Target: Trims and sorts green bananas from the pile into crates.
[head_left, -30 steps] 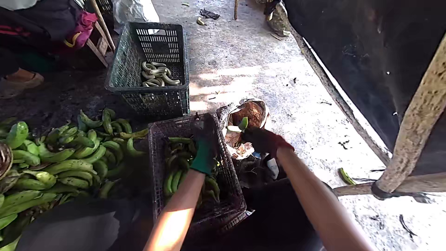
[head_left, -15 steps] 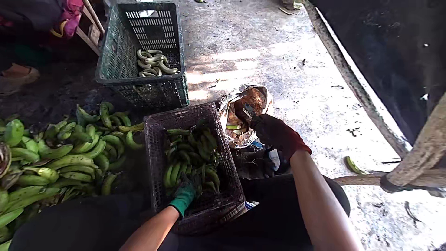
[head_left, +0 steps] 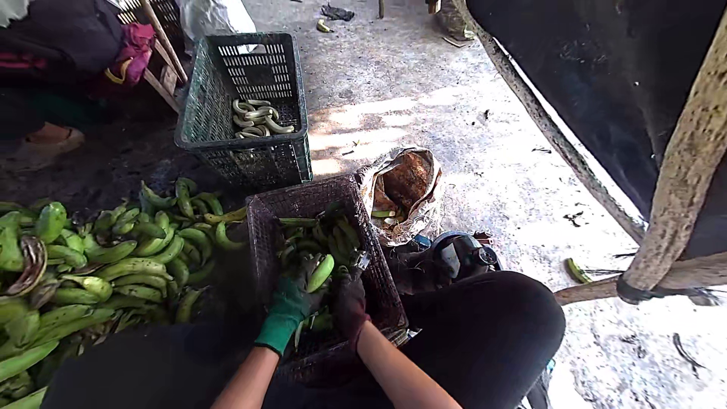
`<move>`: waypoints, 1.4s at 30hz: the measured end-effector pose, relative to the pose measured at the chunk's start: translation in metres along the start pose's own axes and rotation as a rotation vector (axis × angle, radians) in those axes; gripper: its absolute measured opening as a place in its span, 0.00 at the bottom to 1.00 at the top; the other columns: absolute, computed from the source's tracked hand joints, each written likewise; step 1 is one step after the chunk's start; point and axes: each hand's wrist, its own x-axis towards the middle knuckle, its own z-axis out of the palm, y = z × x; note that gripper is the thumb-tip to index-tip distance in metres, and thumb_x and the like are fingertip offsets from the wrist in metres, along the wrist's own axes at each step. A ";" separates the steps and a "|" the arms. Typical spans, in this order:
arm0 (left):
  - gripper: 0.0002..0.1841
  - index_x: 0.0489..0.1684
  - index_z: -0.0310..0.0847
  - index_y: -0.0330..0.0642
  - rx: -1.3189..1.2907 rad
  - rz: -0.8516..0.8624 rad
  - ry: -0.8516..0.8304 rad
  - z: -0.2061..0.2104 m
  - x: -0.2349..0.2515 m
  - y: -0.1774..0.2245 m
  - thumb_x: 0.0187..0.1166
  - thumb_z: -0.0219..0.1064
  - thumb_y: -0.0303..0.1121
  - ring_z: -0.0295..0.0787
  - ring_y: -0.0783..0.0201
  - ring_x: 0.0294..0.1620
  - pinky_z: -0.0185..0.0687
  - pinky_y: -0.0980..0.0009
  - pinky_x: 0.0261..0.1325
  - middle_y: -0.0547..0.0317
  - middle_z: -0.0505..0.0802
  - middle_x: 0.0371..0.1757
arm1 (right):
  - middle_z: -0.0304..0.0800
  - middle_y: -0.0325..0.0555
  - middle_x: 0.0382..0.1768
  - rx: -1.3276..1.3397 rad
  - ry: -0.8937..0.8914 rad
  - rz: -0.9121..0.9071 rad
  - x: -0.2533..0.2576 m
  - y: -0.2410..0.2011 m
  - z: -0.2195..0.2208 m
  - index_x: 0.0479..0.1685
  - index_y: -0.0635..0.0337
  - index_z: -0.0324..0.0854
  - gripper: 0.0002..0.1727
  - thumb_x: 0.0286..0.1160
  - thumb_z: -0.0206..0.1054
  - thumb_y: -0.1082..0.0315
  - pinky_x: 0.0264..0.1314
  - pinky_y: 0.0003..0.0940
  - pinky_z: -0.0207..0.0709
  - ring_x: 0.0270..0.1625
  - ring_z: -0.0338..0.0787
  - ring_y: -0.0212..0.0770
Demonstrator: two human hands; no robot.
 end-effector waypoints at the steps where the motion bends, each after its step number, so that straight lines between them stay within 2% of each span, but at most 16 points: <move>1: 0.33 0.74 0.80 0.39 -0.195 0.003 0.114 0.000 -0.006 0.003 0.66 0.78 0.41 0.92 0.51 0.58 0.83 0.50 0.68 0.45 0.93 0.58 | 0.85 0.59 0.52 0.016 0.015 0.004 0.001 0.010 0.004 0.75 0.63 0.71 0.25 0.92 0.56 0.54 0.52 0.50 0.83 0.47 0.88 0.50; 3: 0.14 0.51 0.83 0.34 -0.805 -0.105 0.378 -0.005 -0.008 0.023 0.74 0.69 0.32 0.84 0.63 0.24 0.87 0.67 0.33 0.52 0.87 0.27 | 0.85 0.61 0.57 0.019 -0.015 0.044 0.008 0.031 0.007 0.80 0.60 0.67 0.29 0.88 0.61 0.52 0.52 0.52 0.84 0.50 0.88 0.52; 5: 0.10 0.27 0.74 0.51 -1.263 -0.005 0.396 -0.021 -0.002 0.037 0.82 0.56 0.37 0.69 0.73 0.10 0.77 0.74 0.20 0.72 0.71 0.10 | 0.82 0.55 0.45 0.049 -0.073 0.062 0.011 0.047 0.013 0.78 0.61 0.67 0.27 0.91 0.55 0.51 0.43 0.48 0.84 0.40 0.86 0.47; 7: 0.10 0.41 0.81 0.54 -1.424 0.202 0.371 -0.048 -0.001 0.044 0.82 0.61 0.47 0.81 0.73 0.20 0.88 0.70 0.34 0.74 0.82 0.19 | 0.80 0.49 0.33 0.060 -0.128 0.009 0.009 0.037 0.012 0.72 0.62 0.70 0.24 0.94 0.51 0.51 0.33 0.42 0.83 0.29 0.83 0.42; 9: 0.29 0.68 0.78 0.52 -1.552 0.375 0.219 -0.075 -0.006 0.039 0.79 0.61 0.63 0.90 0.58 0.48 0.86 0.50 0.62 0.60 0.91 0.46 | 0.80 0.46 0.29 0.085 -0.192 -0.021 0.003 0.020 0.003 0.68 0.64 0.68 0.22 0.95 0.48 0.54 0.30 0.38 0.82 0.25 0.82 0.38; 11: 0.32 0.75 0.71 0.46 -1.497 0.378 0.217 -0.093 -0.006 0.029 0.81 0.62 0.59 0.88 0.52 0.62 0.84 0.46 0.67 0.51 0.89 0.62 | 0.83 0.48 0.29 0.124 -0.256 -0.025 -0.001 0.005 -0.006 0.65 0.64 0.68 0.19 0.95 0.50 0.56 0.31 0.40 0.86 0.26 0.86 0.41; 14: 0.32 0.77 0.66 0.41 -1.257 0.212 0.426 -0.108 0.002 0.025 0.69 0.71 0.31 0.91 0.61 0.54 0.90 0.60 0.57 0.54 0.91 0.57 | 0.89 0.50 0.33 0.025 -0.347 -0.140 -0.009 -0.004 -0.020 0.65 0.64 0.71 0.18 0.91 0.56 0.59 0.36 0.41 0.89 0.31 0.91 0.43; 16: 0.35 0.81 0.62 0.40 -1.247 0.210 0.441 -0.110 0.005 0.023 0.72 0.71 0.27 0.91 0.54 0.53 0.92 0.53 0.56 0.49 0.89 0.58 | 0.89 0.48 0.34 -0.085 -0.350 -0.244 -0.019 -0.011 -0.025 0.66 0.64 0.74 0.18 0.88 0.60 0.61 0.36 0.39 0.89 0.32 0.91 0.41; 19: 0.33 0.84 0.56 0.46 -1.339 0.227 0.458 -0.110 0.002 0.035 0.80 0.66 0.30 0.93 0.47 0.49 0.94 0.47 0.48 0.46 0.88 0.59 | 0.88 0.45 0.36 -0.322 -0.230 -0.531 -0.048 -0.047 -0.023 0.68 0.64 0.76 0.20 0.85 0.62 0.61 0.38 0.36 0.86 0.33 0.88 0.35; 24: 0.36 0.77 0.67 0.34 -1.034 0.374 0.604 -0.094 0.002 0.046 0.71 0.77 0.42 0.91 0.65 0.51 0.91 0.66 0.55 0.57 0.91 0.55 | 0.92 0.54 0.47 -0.377 -0.005 -1.309 -0.099 -0.088 -0.012 0.68 0.80 0.74 0.29 0.81 0.63 0.59 0.53 0.30 0.87 0.46 0.92 0.35; 28: 0.32 0.69 0.74 0.29 -1.049 0.411 0.597 -0.083 -0.015 0.064 0.61 0.79 0.24 0.92 0.65 0.52 0.91 0.68 0.55 0.56 0.93 0.53 | 0.91 0.54 0.50 -0.758 -0.428 -0.544 -0.069 -0.043 -0.015 0.68 0.65 0.78 0.24 0.89 0.57 0.53 0.61 0.51 0.83 0.52 0.91 0.47; 30: 0.35 0.71 0.71 0.31 -1.048 0.400 0.598 -0.101 -0.016 0.067 0.61 0.80 0.30 0.91 0.69 0.54 0.90 0.70 0.56 0.60 0.92 0.55 | 0.90 0.54 0.46 -0.685 -0.576 -0.377 -0.049 -0.025 -0.021 0.67 0.64 0.77 0.24 0.90 0.53 0.53 0.53 0.51 0.85 0.46 0.92 0.47; 32: 0.44 0.82 0.60 0.41 -1.152 0.343 0.528 -0.107 -0.007 0.053 0.67 0.79 0.47 0.90 0.68 0.54 0.91 0.67 0.56 0.61 0.90 0.58 | 0.89 0.45 0.38 -0.416 -0.563 -0.393 -0.050 -0.025 -0.031 0.68 0.61 0.76 0.22 0.91 0.52 0.53 0.41 0.40 0.88 0.36 0.89 0.38; 34: 0.32 0.83 0.60 0.51 -1.445 0.272 0.482 -0.097 0.013 0.037 0.81 0.67 0.46 0.93 0.59 0.44 0.94 0.57 0.47 0.55 0.90 0.49 | 0.90 0.43 0.37 -0.275 -0.495 -0.416 -0.064 -0.049 -0.027 0.72 0.60 0.75 0.22 0.92 0.52 0.55 0.37 0.36 0.88 0.34 0.90 0.36; 36: 0.14 0.65 0.70 0.47 -1.674 0.153 0.521 -0.086 0.033 0.034 0.93 0.47 0.41 0.89 0.62 0.31 0.92 0.62 0.35 0.57 0.87 0.35 | 0.92 0.42 0.34 -0.235 -0.508 -0.488 -0.071 -0.066 -0.023 0.71 0.61 0.74 0.20 0.89 0.54 0.61 0.32 0.33 0.87 0.29 0.90 0.35; 42: 0.25 0.41 0.75 0.45 -1.931 0.080 0.381 -0.077 0.030 0.031 0.95 0.33 0.47 0.87 0.68 0.25 0.88 0.71 0.30 0.61 0.86 0.26 | 0.90 0.38 0.33 -0.450 -0.480 -0.635 -0.085 -0.039 -0.024 0.65 0.64 0.77 0.21 0.79 0.59 0.61 0.35 0.31 0.86 0.29 0.89 0.30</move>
